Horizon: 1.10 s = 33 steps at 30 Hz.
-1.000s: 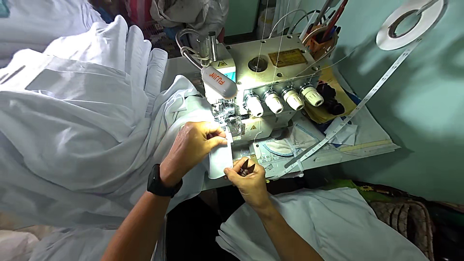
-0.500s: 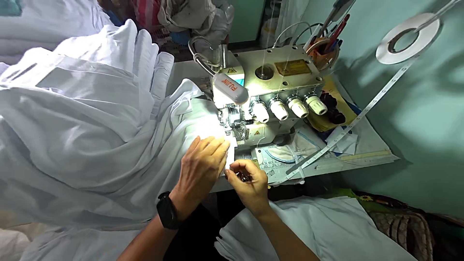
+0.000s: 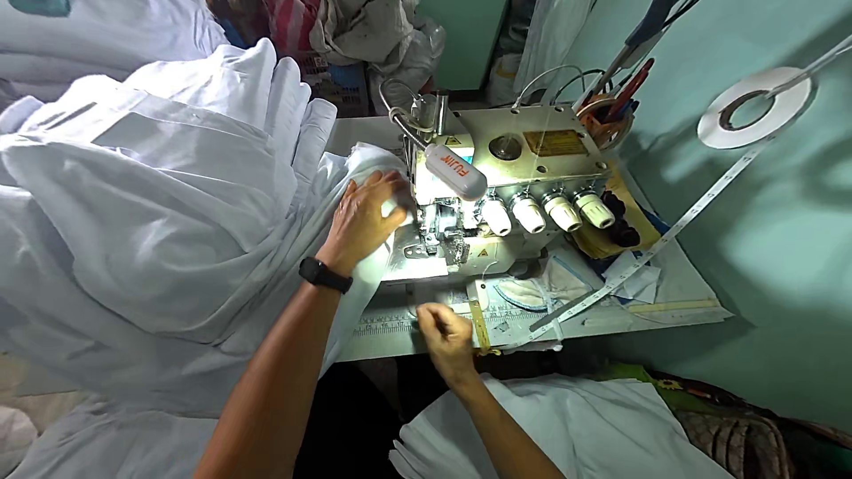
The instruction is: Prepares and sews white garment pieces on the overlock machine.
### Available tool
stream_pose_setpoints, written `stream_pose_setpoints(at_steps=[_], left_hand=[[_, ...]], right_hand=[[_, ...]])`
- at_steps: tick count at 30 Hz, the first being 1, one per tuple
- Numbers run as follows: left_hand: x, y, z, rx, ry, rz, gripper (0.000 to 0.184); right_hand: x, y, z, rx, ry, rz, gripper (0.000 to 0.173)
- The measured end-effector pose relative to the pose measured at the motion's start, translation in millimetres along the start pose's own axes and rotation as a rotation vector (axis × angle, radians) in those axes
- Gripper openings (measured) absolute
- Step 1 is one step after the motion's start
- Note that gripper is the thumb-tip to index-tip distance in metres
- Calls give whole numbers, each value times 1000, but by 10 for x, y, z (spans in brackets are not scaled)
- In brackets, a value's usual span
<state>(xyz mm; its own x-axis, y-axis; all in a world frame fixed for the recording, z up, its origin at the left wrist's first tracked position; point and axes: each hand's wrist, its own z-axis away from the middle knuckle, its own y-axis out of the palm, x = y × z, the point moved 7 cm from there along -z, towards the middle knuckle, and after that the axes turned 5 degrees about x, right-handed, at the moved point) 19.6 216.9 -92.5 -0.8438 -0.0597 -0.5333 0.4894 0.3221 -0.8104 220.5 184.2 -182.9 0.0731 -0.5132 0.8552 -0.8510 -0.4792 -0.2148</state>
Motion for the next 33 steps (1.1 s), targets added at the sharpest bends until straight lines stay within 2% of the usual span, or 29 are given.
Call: stream_pose_setpoints(at_steps=[2, 5, 7, 8, 9, 12, 13, 15, 17, 20, 22, 26, 29, 33], left_hand=[[115, -39, -91, -43, -111, 50, 38], [211, -77, 38, -138, -315, 187, 44], [103, -82, 321, -151, -417, 223, 54], [1, -63, 530, -143, -449, 232, 62], [-114, -34, 761, -133, -463, 241, 68], [-217, 106, 1160, -154, -494, 229, 88], [-220, 141, 1243, -161, -515, 214, 88], [-230, 176, 1353, -185, -542, 164, 72], [-280, 141, 1397, -240, -523, 67, 52], [-463, 53, 1549, -260, -421, -19, 37], [-591, 44, 1792, -220, -275, 76, 27], [-656, 232, 2408, -172, 57, 577, 12], [-603, 341, 2675, -205, 56, 705, 14], [-602, 386, 2737, -211, 56, 757, 13]], right_hand=[[-46, 64, 88, 42, -47, 51, 20], [40, -40, -77, 115, 65, -123, 31], [108, -186, -249, 179, 99, -6, 62], [169, -260, -336, 189, 83, 113, 70], [251, -316, -426, 180, 35, 236, 65], [537, -353, -712, 160, -168, 560, 37], [610, -304, -784, 192, -211, 663, 31], [744, -165, -870, 259, -269, 842, 21], [858, -18, -931, 314, -262, 932, 19], [865, 115, -943, 320, -283, 850, 21], [833, 57, -851, 285, -293, 689, 20], [522, -18, -384, 237, -217, 418, 20], [258, 61, -56, 197, -156, 418, 23], [178, 191, 46, 150, -208, 540, 22]])
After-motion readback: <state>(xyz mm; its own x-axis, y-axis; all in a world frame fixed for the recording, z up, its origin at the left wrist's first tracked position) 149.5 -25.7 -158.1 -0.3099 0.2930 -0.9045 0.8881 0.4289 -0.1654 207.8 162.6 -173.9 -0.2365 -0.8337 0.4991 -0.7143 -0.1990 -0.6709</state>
